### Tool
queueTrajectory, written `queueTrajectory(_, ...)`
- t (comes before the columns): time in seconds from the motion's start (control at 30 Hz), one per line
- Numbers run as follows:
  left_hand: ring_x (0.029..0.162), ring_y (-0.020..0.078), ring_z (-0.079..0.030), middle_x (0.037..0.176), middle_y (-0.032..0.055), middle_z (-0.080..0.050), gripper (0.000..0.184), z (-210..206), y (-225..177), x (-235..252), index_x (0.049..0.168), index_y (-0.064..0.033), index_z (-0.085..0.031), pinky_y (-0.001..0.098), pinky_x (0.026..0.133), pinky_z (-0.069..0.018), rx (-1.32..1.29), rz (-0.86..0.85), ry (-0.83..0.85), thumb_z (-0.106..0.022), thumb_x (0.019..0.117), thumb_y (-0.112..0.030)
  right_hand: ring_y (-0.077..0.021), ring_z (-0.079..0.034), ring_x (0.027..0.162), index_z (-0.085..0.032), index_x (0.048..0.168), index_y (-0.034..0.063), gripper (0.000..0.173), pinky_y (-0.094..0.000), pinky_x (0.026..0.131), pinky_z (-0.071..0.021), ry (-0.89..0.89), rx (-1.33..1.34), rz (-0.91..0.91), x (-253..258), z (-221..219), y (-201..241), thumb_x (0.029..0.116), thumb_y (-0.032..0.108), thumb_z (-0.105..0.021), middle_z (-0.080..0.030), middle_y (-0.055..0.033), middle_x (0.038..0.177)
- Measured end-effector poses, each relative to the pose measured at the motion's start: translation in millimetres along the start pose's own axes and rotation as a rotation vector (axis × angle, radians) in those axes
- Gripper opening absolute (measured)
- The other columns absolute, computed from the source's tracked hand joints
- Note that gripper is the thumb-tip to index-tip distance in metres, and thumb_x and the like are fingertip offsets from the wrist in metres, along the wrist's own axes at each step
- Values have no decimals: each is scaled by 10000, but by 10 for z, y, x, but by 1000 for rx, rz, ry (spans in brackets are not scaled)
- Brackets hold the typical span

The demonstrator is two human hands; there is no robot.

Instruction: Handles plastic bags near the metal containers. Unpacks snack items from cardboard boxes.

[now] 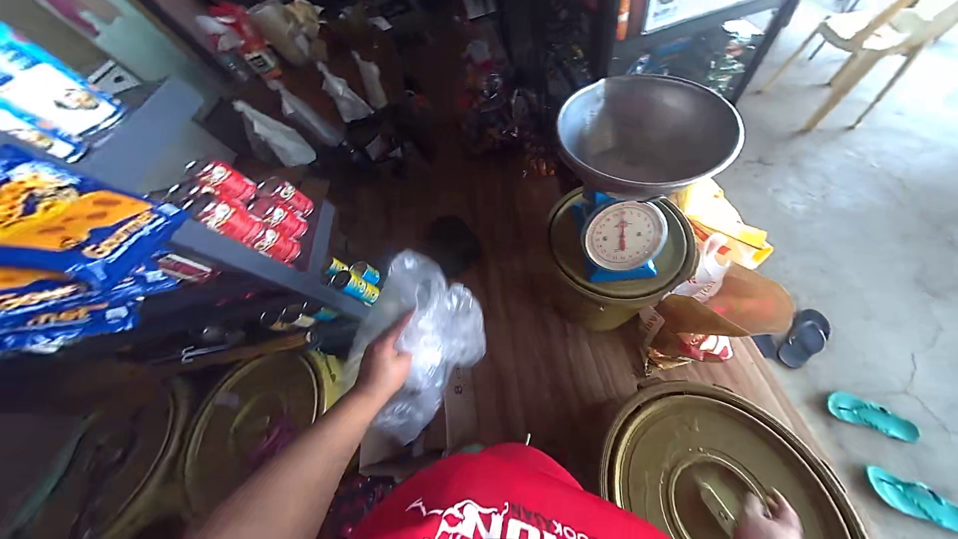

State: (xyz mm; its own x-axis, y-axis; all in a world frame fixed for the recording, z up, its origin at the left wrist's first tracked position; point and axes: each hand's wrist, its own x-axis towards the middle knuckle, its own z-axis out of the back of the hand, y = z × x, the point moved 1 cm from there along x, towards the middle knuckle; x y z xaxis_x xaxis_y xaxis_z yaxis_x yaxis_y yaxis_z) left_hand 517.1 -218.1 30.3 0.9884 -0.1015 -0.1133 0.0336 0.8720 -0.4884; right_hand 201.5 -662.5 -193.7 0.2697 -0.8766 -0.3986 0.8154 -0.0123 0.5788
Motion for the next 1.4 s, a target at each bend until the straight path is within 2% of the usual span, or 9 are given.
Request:
queueTrajectory(0.17,1132,180,-627,1264,157,-612,440,174,-569,762,1427,21,-438,399,980,-547,-955,32,-479,-564,1018,-83,-368,-636,1158,-443,1486,-4,475,-523,940,-543,694,352,-15,-470,-1189,1508,1086,246,-503,-564,-267,1386)
queueTrajectory(0.37,984,100,-592,1090,24,-584,247,489,-1038,1437,1277,-117,-478,329,872,-540,-1624,17,-176,-308,1099,-145,-348,-632,1213,-341,1558,98,549,-527,935,-551,1195,610,-59,-1287,-1793,3253,1109,413,-332,-545,-190,1463)
queueTrajectory(0.5,995,148,-615,1138,86,-620,286,222,-661,1995,1348,-72,-490,358,835,-552,-1311,172,-61,-379,1092,-133,-289,-644,1193,-463,1450,29,529,-505,970,-577,1268,1134,348,-1130,-1910,4059,1054,379,-463,-639,-167,1323)
queueTrajectory(0.57,1216,294,-590,1318,236,-600,388,180,-459,2234,1428,41,-483,451,1028,-499,-770,238,14,-505,1055,-63,-223,-603,1262,-425,1483,-10,577,-444,1051,-526,1299,1313,725,-833,-1976,4425,1097,414,-363,-616,-141,1372)
queueTrajectory(0.7,1372,403,-505,1504,271,-491,638,132,-255,2517,1547,13,-396,546,1134,-411,-403,-43,83,-624,951,28,-47,-641,1150,-303,1502,41,600,-281,986,-563,989,1056,506,-1272,-1715,5162,1083,469,-339,-645,2,1284)
queueTrajectory(0.83,1359,409,-530,1526,219,-496,510,26,-224,2837,1418,-149,-631,586,1089,-456,-82,-455,240,-561,950,40,-51,-633,1102,-152,1559,-19,711,-246,929,-566,969,672,508,-1414,-2176,5687,1048,381,-442,-581,-106,1301)
queueTrajectory(1.03,1280,433,-558,1396,265,-559,652,312,-558,3463,1544,-44,-413,601,1037,-464,22,-247,456,-673,963,-184,-78,-671,917,-349,1470,11,475,-268,811,-587,1079,496,484,-1283,-2874,6729,1075,212,-518,-653,-88,1081)
queueTrajectory(1.27,1228,410,-596,1280,254,-630,372,653,-707,4236,1295,60,-602,583,1010,-485,44,-63,474,-618,993,-155,-93,-633,848,-587,1245,3,290,-287,767,-551,1136,267,390,-876,-3841,7585,1008,163,-640,-662,-76,984)
queueTrajectory(1.4,1260,365,-582,1340,219,-610,291,726,-413,4651,1184,46,-685,522,1041,-489,16,-256,258,-693,908,-45,-175,-653,995,-632,1232,-17,346,-377,904,-542,952,260,462,-689,-4235,8061,991,226,-684,-685,-138,1116)
